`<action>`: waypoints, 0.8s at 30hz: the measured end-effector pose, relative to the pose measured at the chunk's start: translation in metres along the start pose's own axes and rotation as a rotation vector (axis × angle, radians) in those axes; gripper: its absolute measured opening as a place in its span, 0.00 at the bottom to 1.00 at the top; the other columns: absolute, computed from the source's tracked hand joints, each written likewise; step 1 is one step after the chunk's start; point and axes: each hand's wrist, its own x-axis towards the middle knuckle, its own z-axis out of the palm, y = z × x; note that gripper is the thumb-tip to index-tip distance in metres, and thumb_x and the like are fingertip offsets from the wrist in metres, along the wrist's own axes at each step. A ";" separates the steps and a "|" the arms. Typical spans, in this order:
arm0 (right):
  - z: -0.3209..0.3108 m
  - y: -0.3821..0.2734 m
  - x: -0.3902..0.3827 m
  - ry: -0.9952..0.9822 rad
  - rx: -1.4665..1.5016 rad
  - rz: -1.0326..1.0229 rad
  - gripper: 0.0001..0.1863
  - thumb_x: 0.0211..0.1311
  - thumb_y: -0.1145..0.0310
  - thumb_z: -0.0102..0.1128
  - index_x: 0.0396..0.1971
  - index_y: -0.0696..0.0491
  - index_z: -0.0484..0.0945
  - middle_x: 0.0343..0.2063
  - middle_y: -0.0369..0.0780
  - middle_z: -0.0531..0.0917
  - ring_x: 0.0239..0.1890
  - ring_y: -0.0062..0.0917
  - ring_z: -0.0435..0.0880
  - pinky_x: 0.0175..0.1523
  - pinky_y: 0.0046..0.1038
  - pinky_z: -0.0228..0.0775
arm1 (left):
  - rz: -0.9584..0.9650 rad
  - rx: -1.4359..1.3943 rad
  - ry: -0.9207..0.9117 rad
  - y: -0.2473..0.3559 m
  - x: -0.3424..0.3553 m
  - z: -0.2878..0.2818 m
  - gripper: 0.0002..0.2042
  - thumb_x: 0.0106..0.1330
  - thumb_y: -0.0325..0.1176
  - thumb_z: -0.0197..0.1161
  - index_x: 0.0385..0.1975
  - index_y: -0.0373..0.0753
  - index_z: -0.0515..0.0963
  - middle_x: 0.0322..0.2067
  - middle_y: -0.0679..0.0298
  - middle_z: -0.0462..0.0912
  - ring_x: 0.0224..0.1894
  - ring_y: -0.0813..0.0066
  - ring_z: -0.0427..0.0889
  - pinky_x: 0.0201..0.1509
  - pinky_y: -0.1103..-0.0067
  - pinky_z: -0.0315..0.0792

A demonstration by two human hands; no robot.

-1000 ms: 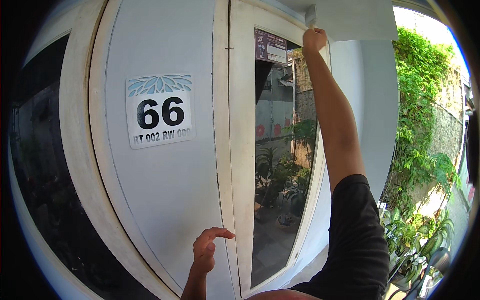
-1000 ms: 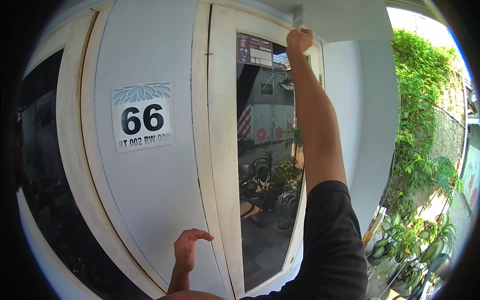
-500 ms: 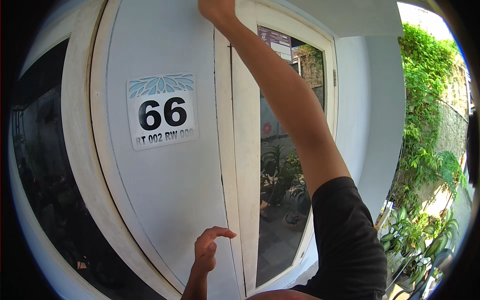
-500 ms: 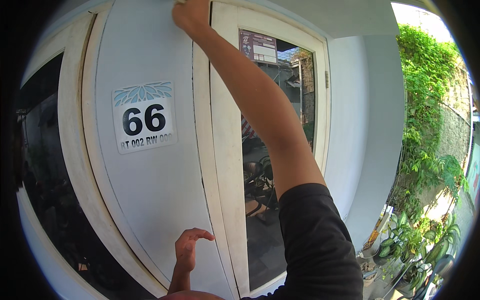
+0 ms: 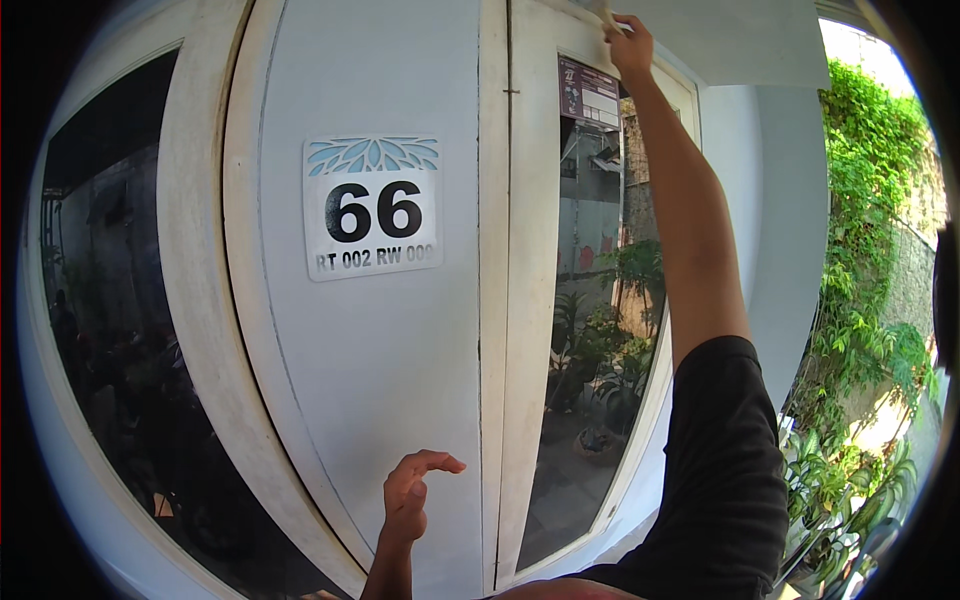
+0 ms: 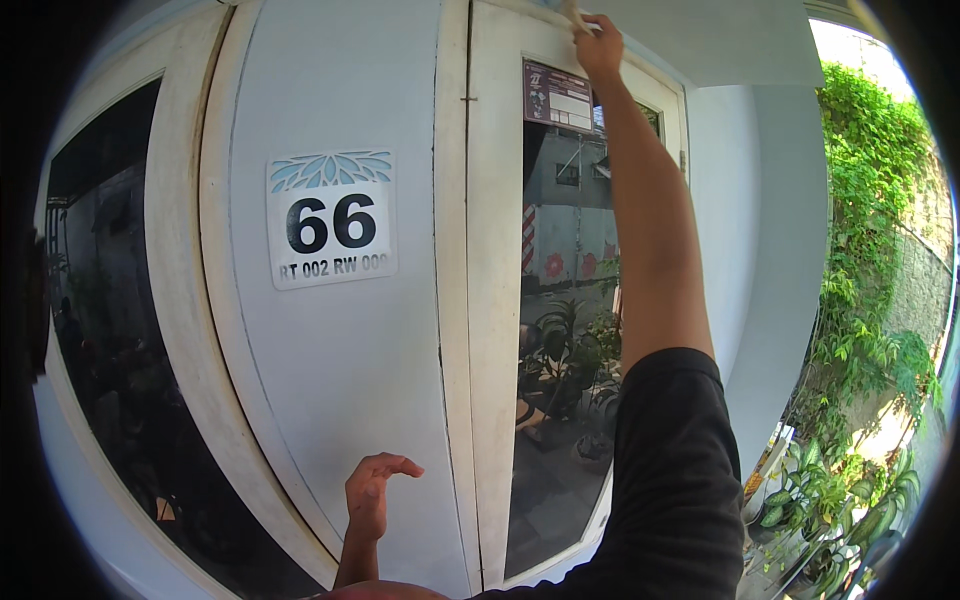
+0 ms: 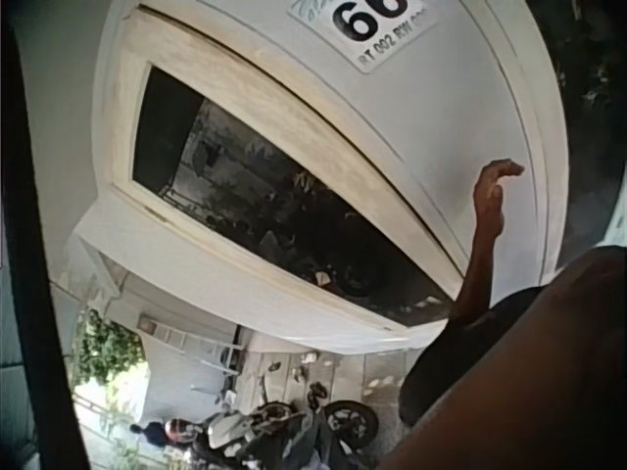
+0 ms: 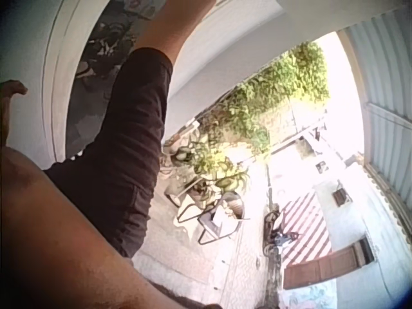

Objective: Painting the white wooden frame of a glass entryway door using a brush and white paint.

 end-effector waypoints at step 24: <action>-0.325 -0.041 -0.295 -0.162 0.174 0.570 0.09 0.66 0.70 0.56 0.43 0.57 0.75 0.22 0.35 0.76 0.15 0.11 0.64 0.18 0.18 0.53 | -0.180 -0.225 -0.254 -0.015 -0.024 0.114 0.27 0.72 0.53 0.49 0.49 0.30 0.73 0.39 0.50 0.83 0.44 0.60 0.83 0.54 0.65 0.73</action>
